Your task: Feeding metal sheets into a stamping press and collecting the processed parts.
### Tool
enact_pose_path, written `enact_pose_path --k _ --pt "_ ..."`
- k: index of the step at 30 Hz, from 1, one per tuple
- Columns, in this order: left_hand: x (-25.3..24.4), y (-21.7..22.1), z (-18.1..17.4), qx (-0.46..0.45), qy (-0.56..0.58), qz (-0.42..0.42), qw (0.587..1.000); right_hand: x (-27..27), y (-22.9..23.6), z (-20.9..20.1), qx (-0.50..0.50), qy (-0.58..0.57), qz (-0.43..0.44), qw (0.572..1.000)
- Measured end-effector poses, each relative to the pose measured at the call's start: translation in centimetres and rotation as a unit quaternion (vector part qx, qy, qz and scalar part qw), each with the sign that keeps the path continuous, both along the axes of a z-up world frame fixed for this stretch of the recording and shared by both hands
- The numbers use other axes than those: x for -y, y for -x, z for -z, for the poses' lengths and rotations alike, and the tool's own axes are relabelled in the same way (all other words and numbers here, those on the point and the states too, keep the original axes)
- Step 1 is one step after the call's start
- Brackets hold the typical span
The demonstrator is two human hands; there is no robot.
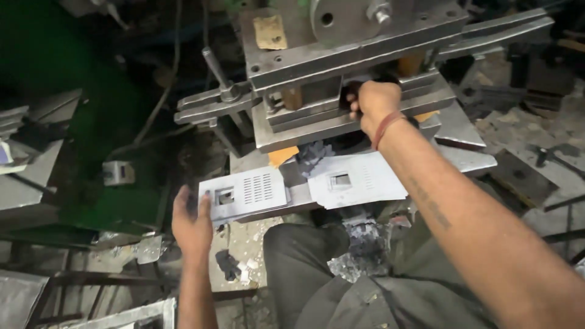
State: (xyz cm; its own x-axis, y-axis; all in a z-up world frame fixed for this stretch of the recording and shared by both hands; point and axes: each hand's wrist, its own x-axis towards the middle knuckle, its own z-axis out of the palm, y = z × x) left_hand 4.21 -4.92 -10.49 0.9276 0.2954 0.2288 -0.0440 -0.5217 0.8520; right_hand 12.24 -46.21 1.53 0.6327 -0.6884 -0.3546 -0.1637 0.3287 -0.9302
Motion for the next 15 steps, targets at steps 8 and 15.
enact_pose_path --k 8,15 --pt "-3.7 -4.4 -1.2 -0.291 -0.290 0.004 0.912 1.4 -0.3 0.7 0.011 -0.062 0.027 0.998" --pt "-4.2 -5.5 -0.2 -0.295 -0.354 0.037 0.887 -1.6 13.4 -2.6 0.162 -0.035 -0.150 0.975"
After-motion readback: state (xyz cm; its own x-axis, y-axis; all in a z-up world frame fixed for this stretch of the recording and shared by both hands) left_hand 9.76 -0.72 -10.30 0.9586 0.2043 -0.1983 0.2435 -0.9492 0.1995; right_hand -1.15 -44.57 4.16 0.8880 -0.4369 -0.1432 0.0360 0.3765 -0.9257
